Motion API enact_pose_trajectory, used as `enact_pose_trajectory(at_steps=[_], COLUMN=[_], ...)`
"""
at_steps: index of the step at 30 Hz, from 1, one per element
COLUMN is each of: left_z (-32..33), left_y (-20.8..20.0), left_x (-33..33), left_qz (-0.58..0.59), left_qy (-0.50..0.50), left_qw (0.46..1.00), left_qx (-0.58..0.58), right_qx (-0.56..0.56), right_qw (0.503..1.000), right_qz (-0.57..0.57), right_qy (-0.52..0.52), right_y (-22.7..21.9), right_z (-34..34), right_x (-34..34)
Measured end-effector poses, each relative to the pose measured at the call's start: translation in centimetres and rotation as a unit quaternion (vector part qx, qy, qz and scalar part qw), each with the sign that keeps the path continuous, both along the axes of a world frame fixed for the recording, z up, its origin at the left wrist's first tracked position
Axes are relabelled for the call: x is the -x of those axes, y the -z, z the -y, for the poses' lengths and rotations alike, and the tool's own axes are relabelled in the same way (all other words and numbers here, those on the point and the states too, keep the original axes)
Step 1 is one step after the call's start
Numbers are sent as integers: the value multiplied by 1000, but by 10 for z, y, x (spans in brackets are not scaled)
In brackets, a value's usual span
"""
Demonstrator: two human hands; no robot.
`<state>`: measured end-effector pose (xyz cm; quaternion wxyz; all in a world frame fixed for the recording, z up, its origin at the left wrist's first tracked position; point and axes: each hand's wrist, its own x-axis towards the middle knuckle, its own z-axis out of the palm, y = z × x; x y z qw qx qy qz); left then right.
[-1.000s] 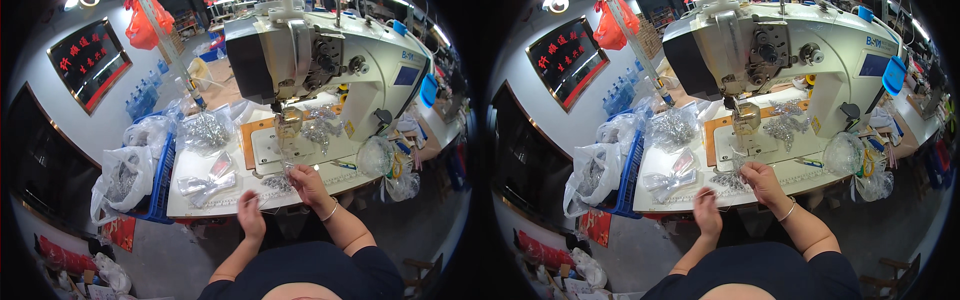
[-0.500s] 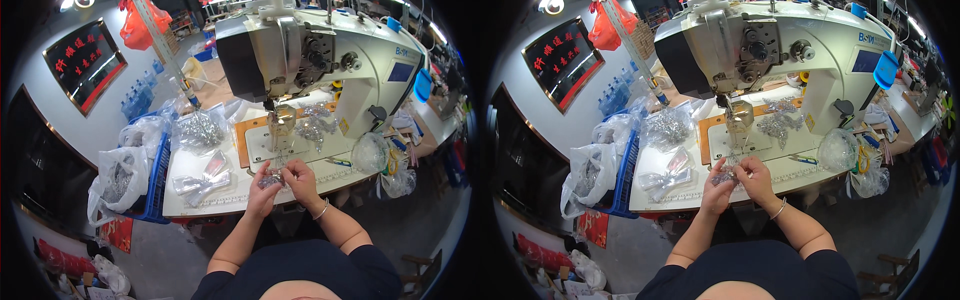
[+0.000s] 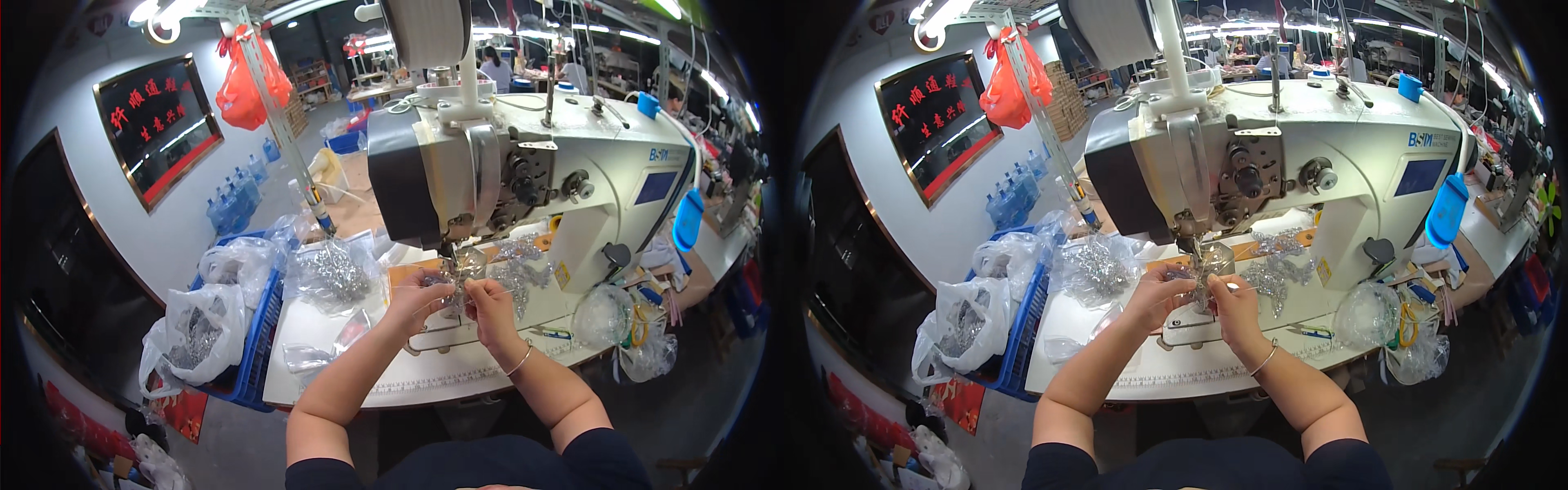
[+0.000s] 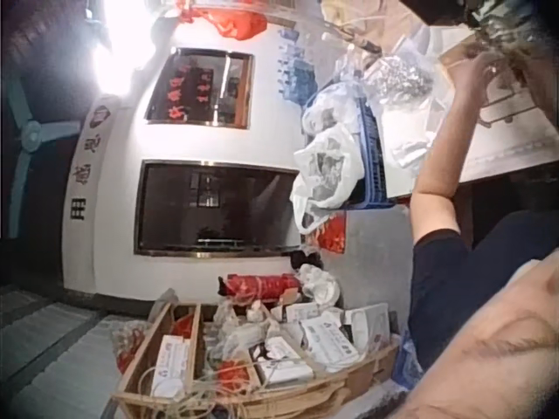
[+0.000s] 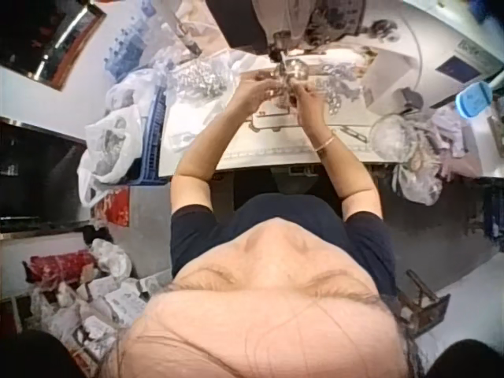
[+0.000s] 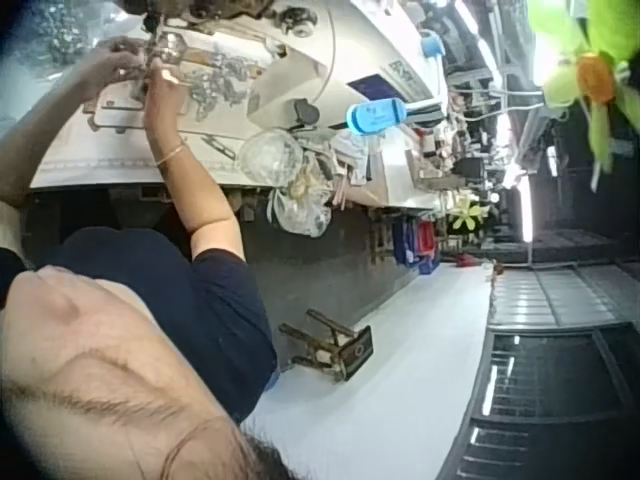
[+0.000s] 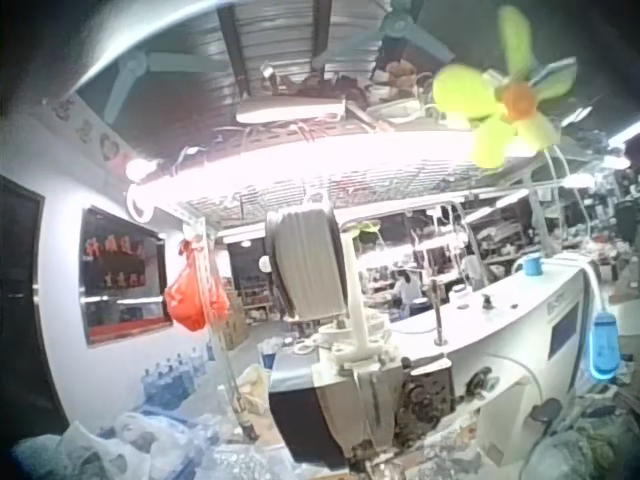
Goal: The person assembles small, shiny, silver decorative pieces by hand, aligning them and feeding them into a sewing machine to stitch them together. The person repeatedly picks up individual units, positions them under the needle, and operates the machine to secure the components.
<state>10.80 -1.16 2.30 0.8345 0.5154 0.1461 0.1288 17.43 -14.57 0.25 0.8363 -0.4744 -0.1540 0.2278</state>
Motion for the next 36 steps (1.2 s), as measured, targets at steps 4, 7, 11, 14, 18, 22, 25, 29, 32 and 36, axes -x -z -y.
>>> enact_pose_trajectory(at_steps=[4,7,11,14,18,22,25,29,32,36], left_z=[-10,-19,-18,-20,-20,-29,-32,-30,-35,-33], left_y=[-18,-23,-31,-30,-34,-29,-30,-35,-29,-33], left_x=[-13,-21,-20,-23,-25,-25,-22,-23,-26,-24], left_qz=[-43,-51,-56,-53,-39,-13,6,-3,18,14], left_qy=[-6,30,24,20,27,48,61,40,41,34], left_qw=[999,998,998,998,996,997,998,999,999,999], left_qx=[-13,-28,-23,-36,-73,-64,-34,-33,-27,-29], right_qx=[84,172,174,215,197,188,178,174,172,179], right_qw=[988,916,822,800,815,833,871,893,895,893], right_qz=[116,327,476,483,463,444,387,344,344,342], right_qy=[56,157,259,282,288,271,246,232,227,234], right_y=[-5,-6,-10,-6,7,7,4,1,0,1], right_z=[-8,-7,-14,-19,-29,-32,-33,-32,-35,-36], right_x=[-21,-32,-36,-40,-50,-49,-46,-46,-47,-47])
